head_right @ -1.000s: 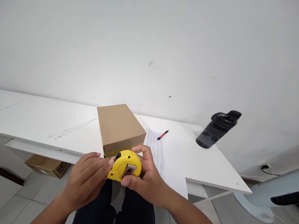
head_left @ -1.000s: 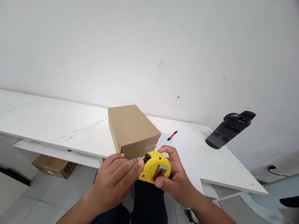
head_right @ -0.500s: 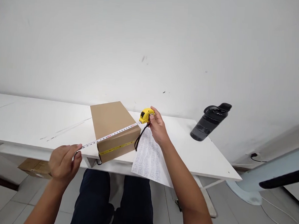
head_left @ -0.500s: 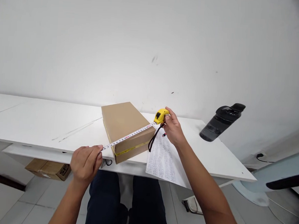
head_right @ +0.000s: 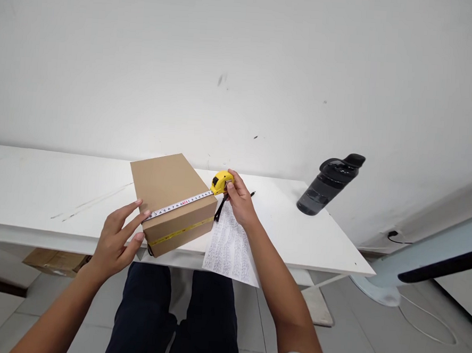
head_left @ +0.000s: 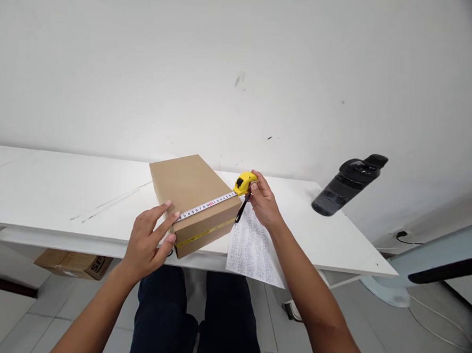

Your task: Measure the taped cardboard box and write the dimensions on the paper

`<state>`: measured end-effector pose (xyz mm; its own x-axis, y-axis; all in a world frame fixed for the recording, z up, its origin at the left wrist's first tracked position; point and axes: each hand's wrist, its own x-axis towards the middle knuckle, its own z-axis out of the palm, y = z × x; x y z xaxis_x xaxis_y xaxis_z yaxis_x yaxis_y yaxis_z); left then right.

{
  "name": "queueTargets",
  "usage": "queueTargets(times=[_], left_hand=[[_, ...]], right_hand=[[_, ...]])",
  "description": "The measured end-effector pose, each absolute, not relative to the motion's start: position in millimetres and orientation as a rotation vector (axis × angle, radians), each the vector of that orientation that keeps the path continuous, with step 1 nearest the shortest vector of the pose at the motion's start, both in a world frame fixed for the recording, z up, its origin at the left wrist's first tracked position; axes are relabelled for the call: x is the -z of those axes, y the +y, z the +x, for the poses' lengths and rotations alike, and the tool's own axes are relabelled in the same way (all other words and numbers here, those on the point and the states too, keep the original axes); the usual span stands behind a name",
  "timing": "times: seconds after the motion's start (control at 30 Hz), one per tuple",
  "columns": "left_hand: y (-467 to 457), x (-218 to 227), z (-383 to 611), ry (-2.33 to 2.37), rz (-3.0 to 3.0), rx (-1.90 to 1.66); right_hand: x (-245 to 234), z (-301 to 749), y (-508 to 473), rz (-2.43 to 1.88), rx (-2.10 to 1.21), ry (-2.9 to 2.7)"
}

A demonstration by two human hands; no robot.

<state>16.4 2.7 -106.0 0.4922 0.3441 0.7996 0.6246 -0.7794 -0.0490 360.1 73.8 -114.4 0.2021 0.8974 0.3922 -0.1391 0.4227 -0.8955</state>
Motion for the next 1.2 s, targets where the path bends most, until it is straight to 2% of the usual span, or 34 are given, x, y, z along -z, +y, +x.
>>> queueTargets(times=[0.3,0.53,0.7,0.93,1.07,1.2], left_hand=[[5.8,101.3,9.5,-0.866,-2.428,1.16],[15.8,91.9,4.8,-0.676,-2.315,1.213],[-17.4,88.7,6.2,-0.678,-2.089,1.33],[-70.1,90.3,75.0,-0.49,-2.024,1.355],[-65.3,94.8,108.2,-0.796,-2.004,1.43],[-43.7,91.4,129.1,-1.158,-2.066,1.169]], right_hand=[[107.5,361.9,70.3,-0.91,-0.829,-1.163],[96.8,363.0,59.7,-0.919,-0.754,-1.227],[89.4,361.9,5.6,-0.867,-0.722,-1.226],[90.3,337.1,-90.2,-0.828,-0.913,-1.516],[97.1,330.3,-91.8,-0.817,-0.937,-1.38],[101.3,337.3,-71.2,-0.848,-0.787,-1.083]])
